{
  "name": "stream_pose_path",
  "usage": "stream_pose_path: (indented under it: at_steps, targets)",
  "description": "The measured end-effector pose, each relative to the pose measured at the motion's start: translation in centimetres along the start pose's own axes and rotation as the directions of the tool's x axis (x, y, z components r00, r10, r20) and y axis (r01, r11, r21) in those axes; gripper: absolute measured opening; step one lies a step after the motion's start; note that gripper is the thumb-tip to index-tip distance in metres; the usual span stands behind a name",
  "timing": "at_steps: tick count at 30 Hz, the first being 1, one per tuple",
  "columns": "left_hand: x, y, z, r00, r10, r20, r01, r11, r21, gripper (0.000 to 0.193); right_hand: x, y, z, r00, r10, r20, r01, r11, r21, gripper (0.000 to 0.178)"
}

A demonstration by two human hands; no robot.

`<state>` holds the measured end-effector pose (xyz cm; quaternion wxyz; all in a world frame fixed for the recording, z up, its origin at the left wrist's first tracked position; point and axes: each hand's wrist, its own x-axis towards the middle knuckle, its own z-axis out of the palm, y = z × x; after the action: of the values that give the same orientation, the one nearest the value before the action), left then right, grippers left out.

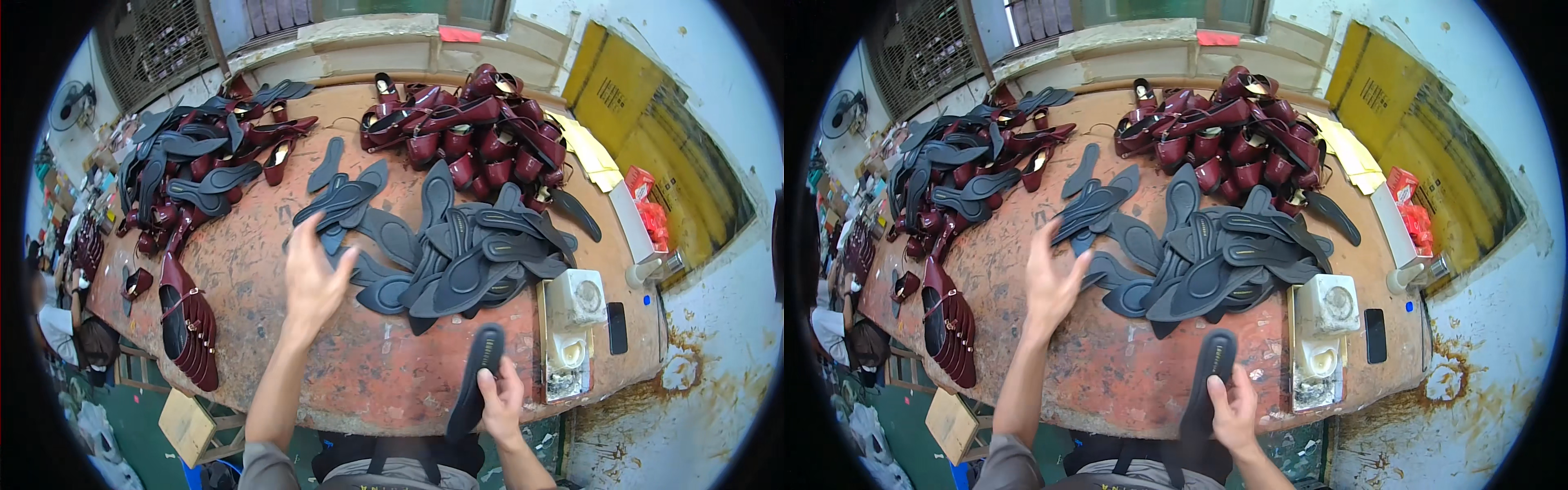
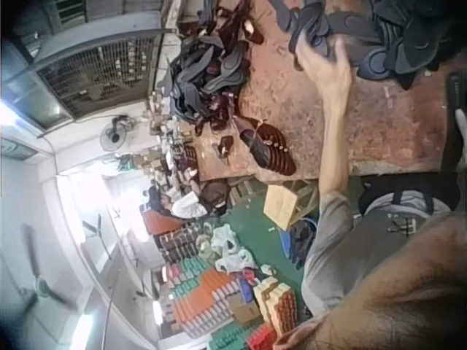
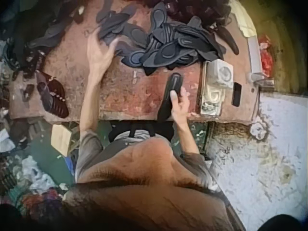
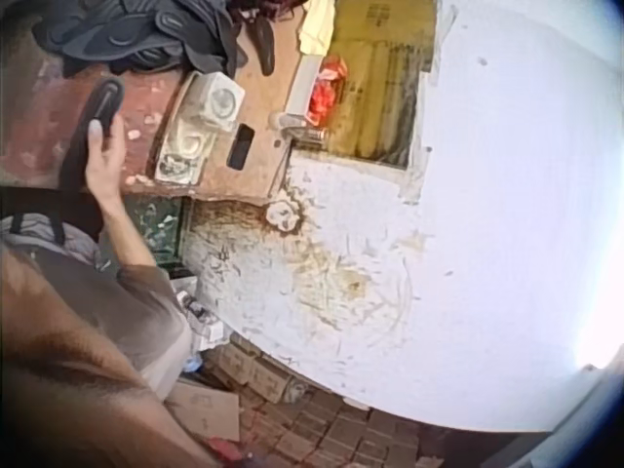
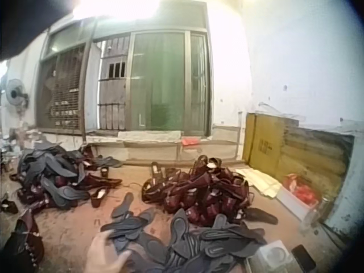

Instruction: The person inserts black insoles into maroon high-heeled shoes on a workbench. They repeatedly pick up a shoe, place an insole inside, press it down, and set the shoe aside. Another person is visible working in the background.

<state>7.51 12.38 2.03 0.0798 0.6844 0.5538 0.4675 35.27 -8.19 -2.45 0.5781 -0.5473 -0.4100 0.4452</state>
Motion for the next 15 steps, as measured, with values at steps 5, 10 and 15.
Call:
stream_pose_path:
  at_steps: [5, 10, 15]
  targets:
    - [12.0, 6.7, 16.6, 0.861, 0.497, 0.109, -0.499, 0.867, -0.016, 0.076, -0.8, 7.6, -4.8, 0.986, -0.165, -0.036, 0.111, 0.796, -0.594, 0.022]
    - [17.5, 10.8, 29.5, 0.690, 0.578, 0.435, -0.681, 0.723, 0.118, 0.088, -0.6, 7.5, -4.0, 0.987, -0.156, -0.041, 0.107, 0.825, -0.555, 0.022]
    - [20.2, 14.6, 34.1, 0.683, 0.303, 0.665, -0.622, 0.718, 0.312, 0.086, -1.9, 9.1, -5.4, 0.978, -0.167, -0.124, 0.082, 0.856, -0.511, 0.020]
